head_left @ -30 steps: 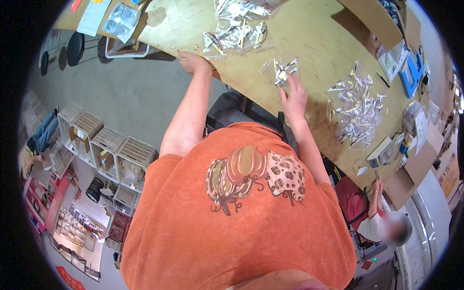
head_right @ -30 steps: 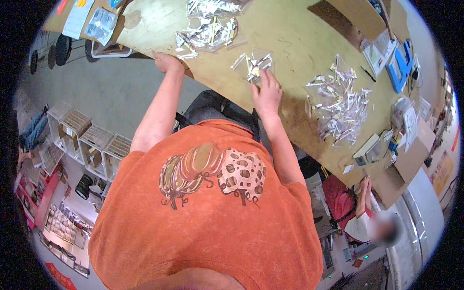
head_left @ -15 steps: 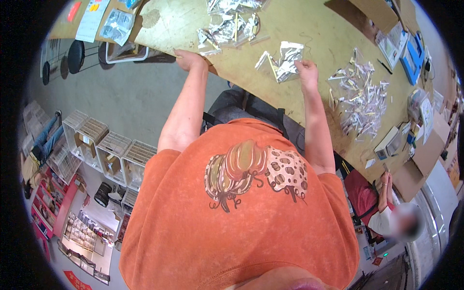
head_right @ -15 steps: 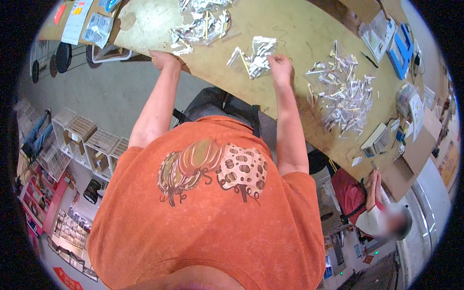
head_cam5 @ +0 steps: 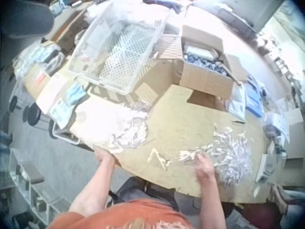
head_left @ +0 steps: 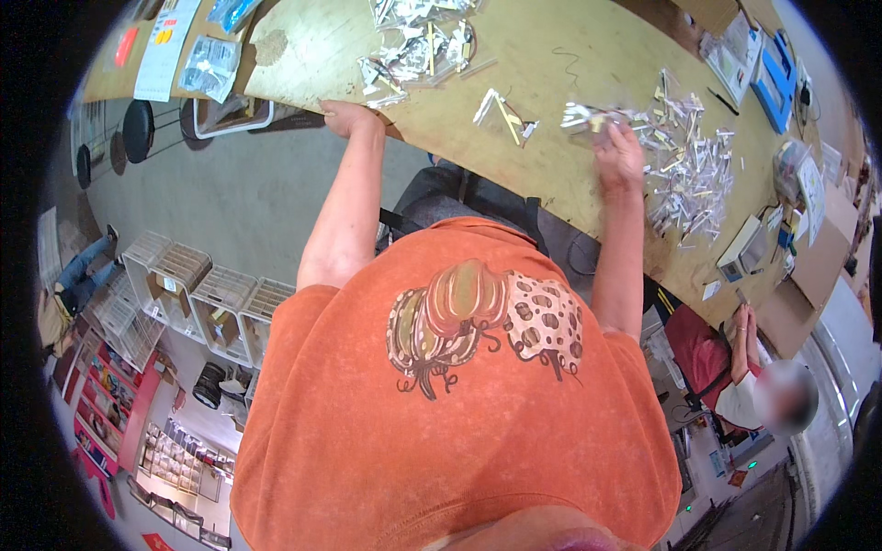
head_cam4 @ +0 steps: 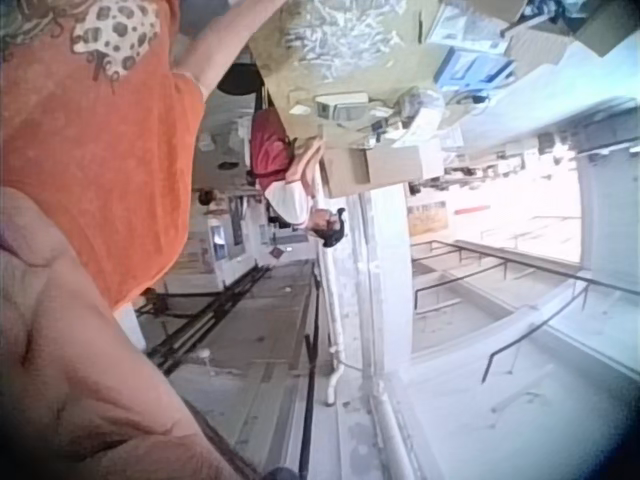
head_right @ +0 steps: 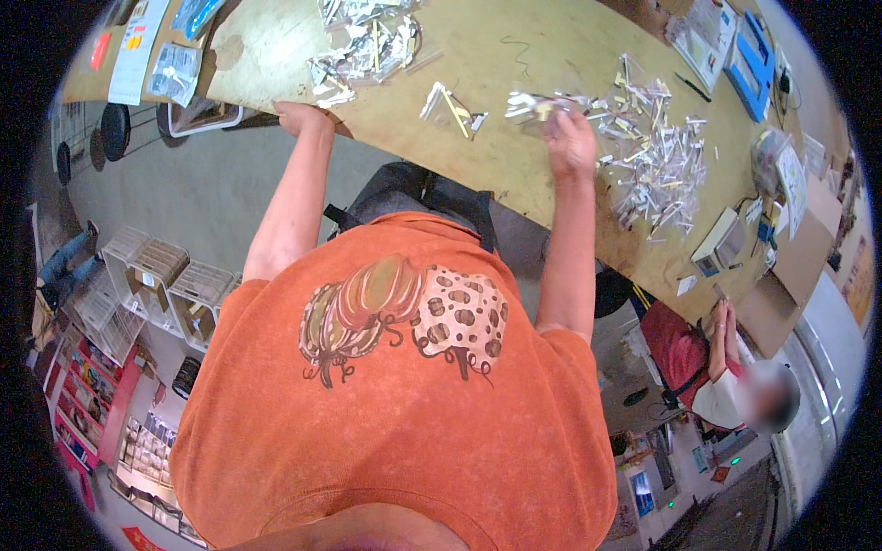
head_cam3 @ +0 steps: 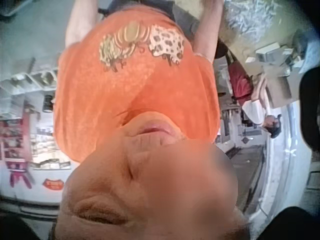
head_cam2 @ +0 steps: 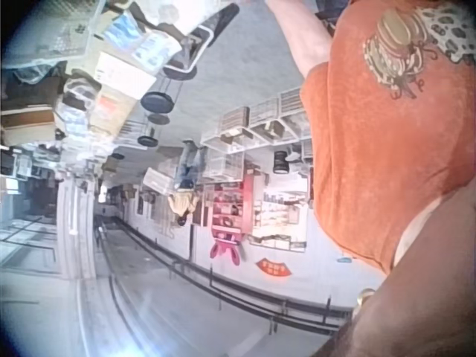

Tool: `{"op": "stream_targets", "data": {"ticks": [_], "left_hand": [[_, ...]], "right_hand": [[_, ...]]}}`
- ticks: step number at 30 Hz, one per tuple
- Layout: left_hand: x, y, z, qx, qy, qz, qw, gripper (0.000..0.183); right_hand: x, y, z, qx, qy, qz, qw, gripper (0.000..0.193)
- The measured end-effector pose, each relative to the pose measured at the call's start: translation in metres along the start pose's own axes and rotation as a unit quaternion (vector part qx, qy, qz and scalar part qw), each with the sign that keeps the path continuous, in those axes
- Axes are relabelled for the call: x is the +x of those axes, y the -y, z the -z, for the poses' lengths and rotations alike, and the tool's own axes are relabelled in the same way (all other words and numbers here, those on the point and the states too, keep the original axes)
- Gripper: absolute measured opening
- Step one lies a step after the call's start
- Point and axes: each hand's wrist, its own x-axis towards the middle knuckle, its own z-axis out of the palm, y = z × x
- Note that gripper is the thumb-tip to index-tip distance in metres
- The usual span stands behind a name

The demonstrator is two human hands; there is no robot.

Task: The person gathers small white components and red wires from a workbench, then places them into clear plastic bags. They also handle yellow sticks and other small parts, organizing them into separate bags. The task involves sorting and packaging small electronic components by hand.

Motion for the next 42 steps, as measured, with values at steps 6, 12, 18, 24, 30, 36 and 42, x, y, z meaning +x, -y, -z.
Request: {"op": "stream_targets", "data": {"ticks": [6, 12, 18, 24, 30, 36, 42], "left_hand": [[-0.006, -0.003, 0.0, 0.063, -0.028, -0.009, 0.998, 0.062], [-0.009, -0.008, 0.0, 0.059, -0.043, 0.001, 0.997, 0.061], [-0.009, -0.01, 0.0, 0.08, -0.029, 0.006, 0.996, 0.061], [-0.007, -0.008, 0.001, 0.109, -0.039, 0.014, 0.993, 0.061], [-0.019, -0.014, 0.003, 0.079, -0.045, 0.031, 0.995, 0.062], [-0.009, -0.009, 0.002, 0.043, -0.02, 0.024, 0.999, 0.061], [0.002, 0.005, 0.0, -0.001, -0.018, -0.023, 1.0, 0.059]], "right_hand": [[0.005, 0.016, 0.064, 0.101, -0.328, -0.102, 0.934, 0.039], [0.05, -0.064, -0.106, -0.48, -0.023, 0.048, 0.876, 0.046], [0.08, -0.085, -0.217, -0.718, -0.021, 0.249, 0.65, 0.029], [0.088, -0.069, -0.2, -0.623, 0.002, 0.077, 0.778, 0.022], [0.006, -0.058, -0.131, -0.654, 0.007, 0.07, 0.753, 0.026], [-0.006, -0.081, -0.11, -0.701, -0.002, -0.013, 0.713, 0.032], [-0.01, -0.011, -0.011, -0.495, -0.007, 0.126, 0.86, 0.029]]}}
